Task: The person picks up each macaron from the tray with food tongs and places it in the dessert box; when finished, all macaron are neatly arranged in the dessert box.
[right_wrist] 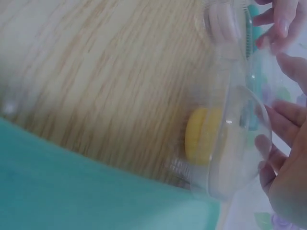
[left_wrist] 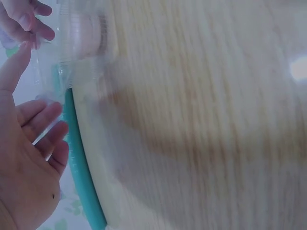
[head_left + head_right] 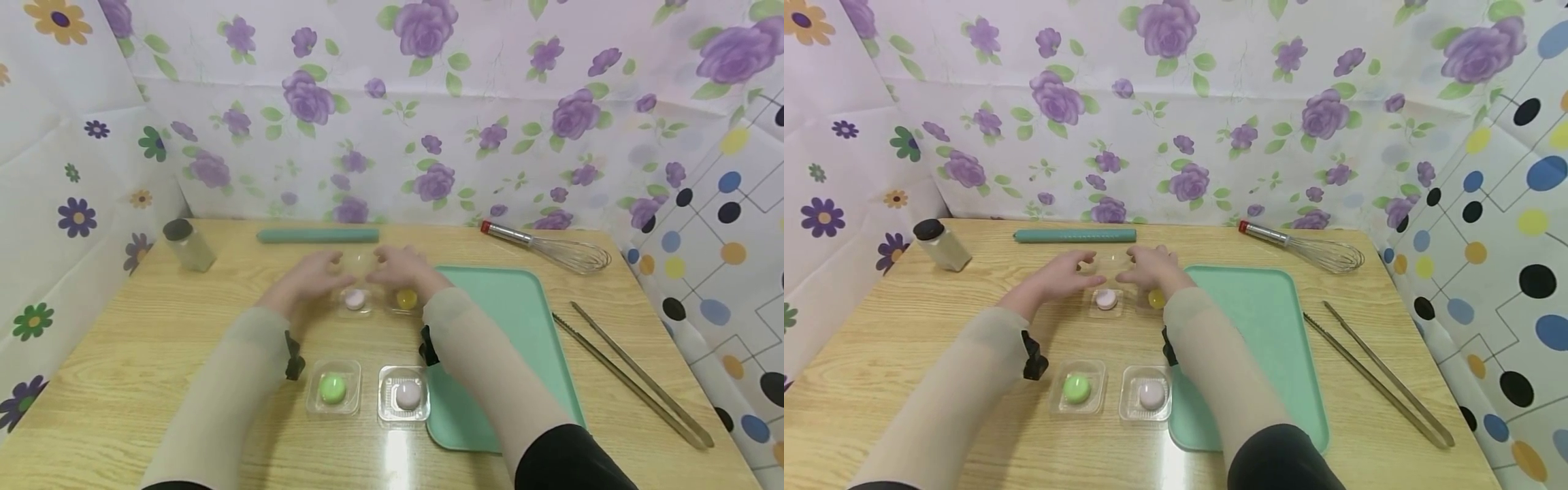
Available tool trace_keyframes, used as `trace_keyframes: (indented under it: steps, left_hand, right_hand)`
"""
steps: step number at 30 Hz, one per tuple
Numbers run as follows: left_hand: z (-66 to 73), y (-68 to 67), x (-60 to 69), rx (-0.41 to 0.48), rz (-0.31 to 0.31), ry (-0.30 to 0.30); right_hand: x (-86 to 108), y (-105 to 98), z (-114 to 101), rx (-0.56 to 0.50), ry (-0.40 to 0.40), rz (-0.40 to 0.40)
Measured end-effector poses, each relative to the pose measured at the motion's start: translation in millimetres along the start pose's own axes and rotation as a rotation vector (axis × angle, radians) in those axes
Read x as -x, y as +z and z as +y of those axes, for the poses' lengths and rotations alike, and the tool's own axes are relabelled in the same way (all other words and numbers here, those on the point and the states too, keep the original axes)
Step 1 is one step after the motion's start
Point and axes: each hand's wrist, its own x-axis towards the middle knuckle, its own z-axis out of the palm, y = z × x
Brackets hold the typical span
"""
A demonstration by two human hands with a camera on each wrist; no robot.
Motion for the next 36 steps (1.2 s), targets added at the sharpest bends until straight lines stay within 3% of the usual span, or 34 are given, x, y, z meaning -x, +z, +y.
trace_keyframes:
  steps: [5, 12, 21, 31, 36]
  left_hand:
    - [3.6, -3.8, 2.8, 0.021, 0.051, 0.032]
    - [5.0, -6.8, 8.6, 0.033, 0.102, 0.096]
    - [6.9, -8.5, 16.3, 0.060, 0.117, 0.116]
    - [6.0, -8.4, 14.1, 0.048, 0.031, 0.129]
    - [8.8, -6.8, 15.6, -0.011, 0.018, 0.138]
  right_hand:
    - [4.2, -4, 3, -0.053, -0.043, 0.051]
    - [12.9, -11, 10, -0.030, -0.168, 0.107]
    - [25.8, -13, 10, 0.009, -0.239, 0.080]
    - [34.5, -11, 9, 0.062, -0.340, 0.039]
    - [36.6, -11, 10, 0.064, -0.370, 0.033]
